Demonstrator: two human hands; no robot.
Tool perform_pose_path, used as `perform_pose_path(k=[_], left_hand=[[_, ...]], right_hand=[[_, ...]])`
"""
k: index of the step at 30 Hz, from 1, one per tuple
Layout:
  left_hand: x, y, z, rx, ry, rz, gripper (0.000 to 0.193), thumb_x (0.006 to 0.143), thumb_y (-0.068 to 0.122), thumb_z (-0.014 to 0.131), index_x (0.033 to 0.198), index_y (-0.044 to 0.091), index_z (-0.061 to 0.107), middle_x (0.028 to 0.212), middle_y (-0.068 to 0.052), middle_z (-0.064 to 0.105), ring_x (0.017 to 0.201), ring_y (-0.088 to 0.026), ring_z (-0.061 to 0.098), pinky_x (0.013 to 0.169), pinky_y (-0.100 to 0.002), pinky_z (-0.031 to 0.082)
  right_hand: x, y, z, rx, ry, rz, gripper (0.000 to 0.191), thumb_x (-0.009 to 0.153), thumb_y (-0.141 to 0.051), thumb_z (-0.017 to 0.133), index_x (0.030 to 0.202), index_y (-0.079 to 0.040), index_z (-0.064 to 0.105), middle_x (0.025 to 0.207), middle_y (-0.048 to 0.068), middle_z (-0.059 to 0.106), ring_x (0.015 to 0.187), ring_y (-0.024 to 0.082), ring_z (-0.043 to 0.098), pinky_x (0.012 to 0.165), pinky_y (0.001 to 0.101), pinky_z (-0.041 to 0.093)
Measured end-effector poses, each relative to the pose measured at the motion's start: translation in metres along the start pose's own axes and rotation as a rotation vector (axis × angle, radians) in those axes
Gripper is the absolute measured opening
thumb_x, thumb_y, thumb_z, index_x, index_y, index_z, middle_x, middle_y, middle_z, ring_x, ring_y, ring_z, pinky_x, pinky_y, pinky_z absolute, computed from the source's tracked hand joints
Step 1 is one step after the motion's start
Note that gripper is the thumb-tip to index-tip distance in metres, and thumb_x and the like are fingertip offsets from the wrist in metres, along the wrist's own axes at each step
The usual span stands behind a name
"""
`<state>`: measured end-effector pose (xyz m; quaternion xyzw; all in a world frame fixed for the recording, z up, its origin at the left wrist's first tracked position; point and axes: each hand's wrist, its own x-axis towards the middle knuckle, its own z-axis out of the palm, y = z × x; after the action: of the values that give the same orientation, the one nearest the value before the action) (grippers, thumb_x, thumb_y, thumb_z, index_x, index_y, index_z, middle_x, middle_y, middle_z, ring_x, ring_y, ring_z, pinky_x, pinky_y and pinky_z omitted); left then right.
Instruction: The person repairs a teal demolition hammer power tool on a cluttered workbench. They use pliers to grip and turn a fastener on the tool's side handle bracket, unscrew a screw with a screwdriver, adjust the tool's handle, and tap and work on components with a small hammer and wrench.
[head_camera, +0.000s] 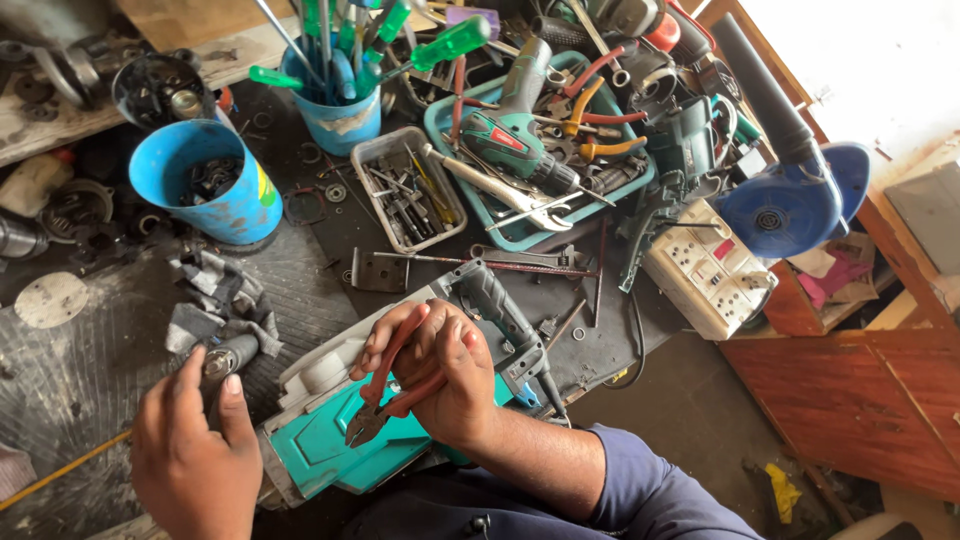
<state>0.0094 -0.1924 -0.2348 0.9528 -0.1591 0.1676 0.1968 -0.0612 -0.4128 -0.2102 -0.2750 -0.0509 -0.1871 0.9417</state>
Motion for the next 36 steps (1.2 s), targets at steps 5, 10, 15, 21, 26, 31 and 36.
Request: perform_pose_path(k=[5, 10, 15, 21, 26, 31, 36], left_hand=[[0.001, 0.009, -0.010, -0.084, 0.069, 0.002, 0.017, 0.113, 0.016, 0.066, 0.128, 0.010, 0.071, 0.124, -0.007, 0.068, 0.114, -0.028, 0.067, 0.095, -0.039, 0.055], [0.001, 0.011, -0.012, -0.169, 0.082, -0.046, 0.016, 0.109, 0.012, 0.069, 0.124, 0.009, 0.072, 0.124, -0.006, 0.069, 0.112, -0.024, 0.069, 0.091, -0.035, 0.056], [-0.002, 0.006, -0.005, -0.112, 0.053, -0.091, 0.017, 0.106, 0.014, 0.074, 0.122, 0.008, 0.072, 0.122, -0.008, 0.070, 0.115, -0.027, 0.070, 0.089, -0.038, 0.056], [-0.006, -0.002, 0.002, -0.118, 0.061, -0.058, 0.014, 0.107, 0.012, 0.076, 0.119, 0.006, 0.071, 0.121, -0.007, 0.070, 0.112, -0.026, 0.069, 0.093, -0.038, 0.056], [-0.007, -0.005, 0.007, -0.217, 0.114, -0.015, 0.010, 0.108, 0.009, 0.073, 0.113, 0.005, 0.066, 0.123, -0.006, 0.071, 0.115, -0.024, 0.070, 0.098, -0.034, 0.056], [-0.009, -0.009, 0.014, -0.213, 0.155, 0.068, 0.011, 0.110, 0.008, 0.072, 0.111, 0.003, 0.062, 0.121, -0.009, 0.069, 0.111, -0.027, 0.066, 0.100, -0.034, 0.054], [0.003, -0.016, 0.038, -0.308, 0.250, 0.184, 0.014, 0.112, 0.013, 0.069, 0.112, 0.002, 0.060, 0.113, -0.012, 0.064, 0.107, -0.027, 0.063, 0.100, -0.034, 0.050]], right_hand=[[-0.004, 0.004, -0.002, -0.016, 0.005, -0.001, 0.042, 0.109, -0.045, 0.058, 0.095, -0.006, 0.047, 0.111, 0.020, 0.060, 0.100, 0.031, 0.066, 0.094, 0.0548, 0.057], [-0.005, 0.003, -0.004, -0.050, -0.015, -0.017, 0.042, 0.108, -0.044, 0.059, 0.094, -0.007, 0.047, 0.111, 0.020, 0.059, 0.102, 0.032, 0.066, 0.096, 0.0555, 0.058], [-0.006, 0.000, -0.004, -0.072, -0.027, -0.021, 0.043, 0.108, -0.045, 0.060, 0.095, -0.006, 0.047, 0.109, 0.021, 0.059, 0.101, 0.033, 0.066, 0.094, 0.0552, 0.058], [-0.008, 0.002, -0.005, -0.069, -0.011, -0.036, 0.042, 0.106, -0.045, 0.061, 0.095, -0.007, 0.046, 0.108, 0.020, 0.060, 0.101, 0.031, 0.066, 0.093, 0.0552, 0.059], [-0.009, 0.004, -0.007, -0.042, 0.052, 0.003, 0.044, 0.107, -0.044, 0.062, 0.096, -0.004, 0.047, 0.108, 0.019, 0.060, 0.100, 0.032, 0.066, 0.092, 0.0531, 0.058], [-0.014, 0.006, -0.008, -0.050, 0.062, 0.020, 0.045, 0.109, -0.047, 0.058, 0.095, -0.005, 0.048, 0.107, 0.020, 0.061, 0.098, 0.033, 0.067, 0.085, 0.0482, 0.059], [-0.016, 0.000, -0.012, -0.079, -0.014, 0.062, 0.047, 0.114, -0.049, 0.053, 0.096, -0.006, 0.047, 0.106, 0.024, 0.063, 0.090, 0.031, 0.069, 0.069, 0.0384, 0.058]])
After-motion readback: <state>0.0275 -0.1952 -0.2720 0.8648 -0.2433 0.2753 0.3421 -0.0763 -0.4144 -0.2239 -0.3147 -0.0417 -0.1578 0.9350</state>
